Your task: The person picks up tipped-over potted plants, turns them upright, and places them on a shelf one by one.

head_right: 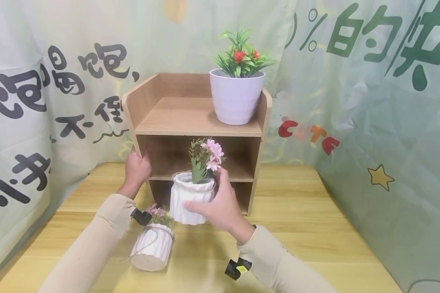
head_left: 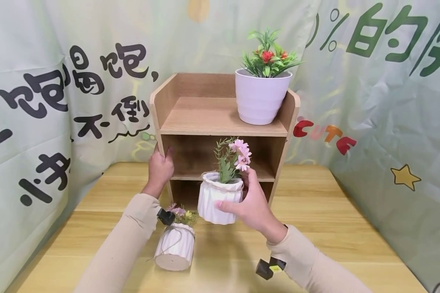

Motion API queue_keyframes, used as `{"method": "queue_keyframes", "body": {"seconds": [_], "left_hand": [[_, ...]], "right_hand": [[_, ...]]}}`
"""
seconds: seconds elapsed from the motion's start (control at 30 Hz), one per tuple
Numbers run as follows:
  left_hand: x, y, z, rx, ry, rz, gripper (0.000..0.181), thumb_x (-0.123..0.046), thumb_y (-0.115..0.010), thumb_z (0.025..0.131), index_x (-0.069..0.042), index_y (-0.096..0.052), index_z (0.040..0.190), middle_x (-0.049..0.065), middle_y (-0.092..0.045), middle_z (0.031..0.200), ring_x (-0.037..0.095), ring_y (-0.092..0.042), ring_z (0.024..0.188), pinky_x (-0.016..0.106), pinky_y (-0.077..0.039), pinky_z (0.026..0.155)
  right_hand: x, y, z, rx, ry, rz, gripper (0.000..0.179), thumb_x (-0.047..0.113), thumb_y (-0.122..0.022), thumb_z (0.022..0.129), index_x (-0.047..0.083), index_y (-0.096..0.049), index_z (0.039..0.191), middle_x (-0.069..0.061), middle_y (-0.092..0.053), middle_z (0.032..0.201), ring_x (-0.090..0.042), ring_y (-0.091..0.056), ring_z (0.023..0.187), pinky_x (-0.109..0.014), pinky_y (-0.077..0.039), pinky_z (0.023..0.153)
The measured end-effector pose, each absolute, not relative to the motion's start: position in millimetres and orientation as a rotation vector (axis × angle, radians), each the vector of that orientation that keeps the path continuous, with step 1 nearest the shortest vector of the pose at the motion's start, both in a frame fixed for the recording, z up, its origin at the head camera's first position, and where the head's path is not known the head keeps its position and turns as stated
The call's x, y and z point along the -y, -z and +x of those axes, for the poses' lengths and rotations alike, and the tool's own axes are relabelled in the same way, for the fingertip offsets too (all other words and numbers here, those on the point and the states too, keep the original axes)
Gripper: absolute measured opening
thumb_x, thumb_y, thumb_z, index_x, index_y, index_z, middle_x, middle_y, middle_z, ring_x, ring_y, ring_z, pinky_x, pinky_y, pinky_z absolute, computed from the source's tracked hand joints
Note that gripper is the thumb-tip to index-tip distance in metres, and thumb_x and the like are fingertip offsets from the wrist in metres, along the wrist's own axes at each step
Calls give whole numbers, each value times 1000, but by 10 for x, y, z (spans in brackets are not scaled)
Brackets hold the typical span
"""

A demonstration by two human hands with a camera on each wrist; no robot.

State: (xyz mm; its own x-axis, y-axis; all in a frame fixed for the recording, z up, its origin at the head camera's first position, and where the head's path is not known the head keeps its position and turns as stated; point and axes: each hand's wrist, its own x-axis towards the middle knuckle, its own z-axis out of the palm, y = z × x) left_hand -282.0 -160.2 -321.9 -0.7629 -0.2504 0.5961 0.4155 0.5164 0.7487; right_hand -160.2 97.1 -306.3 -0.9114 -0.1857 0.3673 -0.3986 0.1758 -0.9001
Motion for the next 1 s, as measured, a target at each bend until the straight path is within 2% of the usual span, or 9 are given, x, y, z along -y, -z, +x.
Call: {"method": "queue_keyframes", "body": {"seconds": [0.23,0.53,1.0], "left_hand": [[1595,3231,-2823,2072,1273,-137,37,-18,-54,97,6,-51,124,35,-61,110,50,-57,107,57,-42,92],[1595,3239,-2815,2066,1259,-135,36,-18,-54,97,6,-51,123,35,-62,106,50,-58,105,57,-43,91],[1593,3256,-2830,2061,1266,-133,35,-15,-55,96,7,-52,123,36,-61,107,50,-57,106,57,-42,92]], "right_hand": [[-990,2982,-1628,2269,-1784,558,90,14,-88,65,6,-33,136,-14,-54,125,-26,-55,110,-41,-47,92],[-988,2933,-1634,2285,-1800,514,92,16,-88,66,8,-32,139,-15,-53,125,-27,-55,108,-44,-48,90],[-955,2825,-1681,2230,-1821,574,90,12,-86,67,9,-31,138,-15,-53,125,-27,-54,108,-39,-51,84]]}}
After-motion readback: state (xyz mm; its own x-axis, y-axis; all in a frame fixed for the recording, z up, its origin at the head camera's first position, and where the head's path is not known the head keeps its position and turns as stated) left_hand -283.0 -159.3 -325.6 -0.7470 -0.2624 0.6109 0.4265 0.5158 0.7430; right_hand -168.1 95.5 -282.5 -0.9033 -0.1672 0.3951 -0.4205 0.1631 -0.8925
